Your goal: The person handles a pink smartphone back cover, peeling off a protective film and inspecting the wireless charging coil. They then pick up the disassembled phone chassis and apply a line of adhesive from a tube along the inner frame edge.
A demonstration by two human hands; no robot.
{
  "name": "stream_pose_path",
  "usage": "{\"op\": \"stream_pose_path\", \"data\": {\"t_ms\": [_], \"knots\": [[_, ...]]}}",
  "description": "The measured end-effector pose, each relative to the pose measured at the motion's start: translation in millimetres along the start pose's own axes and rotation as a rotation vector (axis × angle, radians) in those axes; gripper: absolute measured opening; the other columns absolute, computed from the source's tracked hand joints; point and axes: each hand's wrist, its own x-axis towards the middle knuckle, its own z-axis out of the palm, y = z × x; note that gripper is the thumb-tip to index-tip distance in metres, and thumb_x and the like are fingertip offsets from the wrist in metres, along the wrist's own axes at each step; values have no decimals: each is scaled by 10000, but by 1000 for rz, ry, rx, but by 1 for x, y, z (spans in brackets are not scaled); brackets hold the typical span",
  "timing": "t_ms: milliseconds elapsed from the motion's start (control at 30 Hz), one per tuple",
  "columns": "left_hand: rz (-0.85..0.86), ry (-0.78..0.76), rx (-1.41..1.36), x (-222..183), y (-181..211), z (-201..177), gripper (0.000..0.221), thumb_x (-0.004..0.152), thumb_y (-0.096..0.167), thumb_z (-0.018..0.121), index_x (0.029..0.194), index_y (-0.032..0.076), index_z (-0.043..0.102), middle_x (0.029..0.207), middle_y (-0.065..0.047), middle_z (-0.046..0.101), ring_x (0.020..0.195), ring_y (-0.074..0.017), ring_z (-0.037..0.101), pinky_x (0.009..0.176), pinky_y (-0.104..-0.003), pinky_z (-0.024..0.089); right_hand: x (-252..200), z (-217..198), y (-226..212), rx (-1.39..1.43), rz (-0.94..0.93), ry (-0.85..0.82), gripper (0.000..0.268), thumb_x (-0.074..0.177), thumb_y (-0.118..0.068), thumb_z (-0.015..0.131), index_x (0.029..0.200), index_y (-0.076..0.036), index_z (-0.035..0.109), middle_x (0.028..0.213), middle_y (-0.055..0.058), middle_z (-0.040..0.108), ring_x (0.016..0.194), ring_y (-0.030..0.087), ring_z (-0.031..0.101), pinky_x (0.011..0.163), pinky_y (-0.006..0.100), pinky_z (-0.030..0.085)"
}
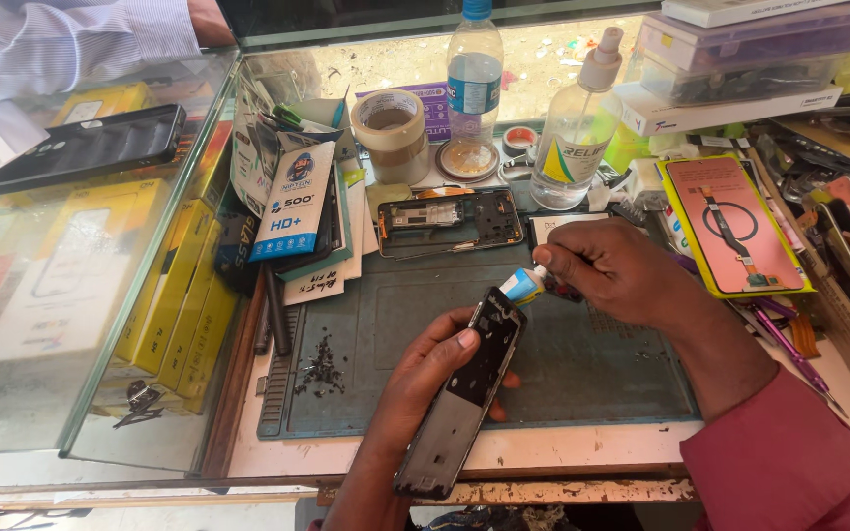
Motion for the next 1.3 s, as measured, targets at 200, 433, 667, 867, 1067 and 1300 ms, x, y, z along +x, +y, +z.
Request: {"op": "stream_pose_path", "data": {"t_ms": [200, 433, 667, 867, 1067, 1300], "knots": [[-18, 6, -10, -1, 2, 2, 572, 944, 345, 627, 1370, -29, 544, 1054, -138, 677, 887, -236, 736, 630, -331, 618, 0, 0, 1, -94, -39, 17, 422, 1033, -303, 606, 733, -7, 580, 589, 101, 519, 536, 194, 479, 533, 366, 409], [-58, 39, 62, -2, 5, 5, 621, 919, 354, 635, 1406, -20, 544, 1063, -149, 683, 889, -240, 745, 636, -336, 622, -2, -5, -3, -19, -146, -3, 371, 1018, -281, 597, 755, -20, 583, 608, 47, 543, 542, 140, 498, 517, 351, 419], [-60, 26, 27, -2, 5, 6, 609, 923, 350, 643, 1399, -17, 543, 1073, -141, 678, 870, -230, 734, 632, -336, 609, -3, 1, 11, -28, 33, -70, 471, 1022, -353, 570, 686, -23, 578, 530, 55, 469, 507, 146, 413, 501, 364, 384], [-66, 13, 65, 1, 3, 5, 590, 940, 339, 656, 1397, -25, 572, 1041, -138, 688, 851, -218, 723, 635, -327, 601, -4, -1, 12, -50, 68, -139, 453, 1015, -360, 580, 711, -24, 582, 547, 49, 472, 524, 147, 418, 508, 365, 393], [-101, 26, 111, 3, 3, 3, 598, 917, 351, 666, 1386, -10, 588, 1063, -127, 703, 857, -222, 740, 651, -329, 613, -4, -2, 9, -60, 29, -147, 410, 1003, -358, 601, 752, -34, 614, 587, 50, 535, 548, 138, 470, 525, 353, 415], [-101, 41, 27, 3, 6, 4, 582, 936, 348, 636, 1389, -11, 564, 1065, -140, 687, 850, -238, 736, 635, -342, 617, -6, -7, -5, 144, 112, -170, 221, 937, -242, 658, 1089, -84, 682, 871, 20, 712, 770, 105, 647, 664, 320, 526]]}}
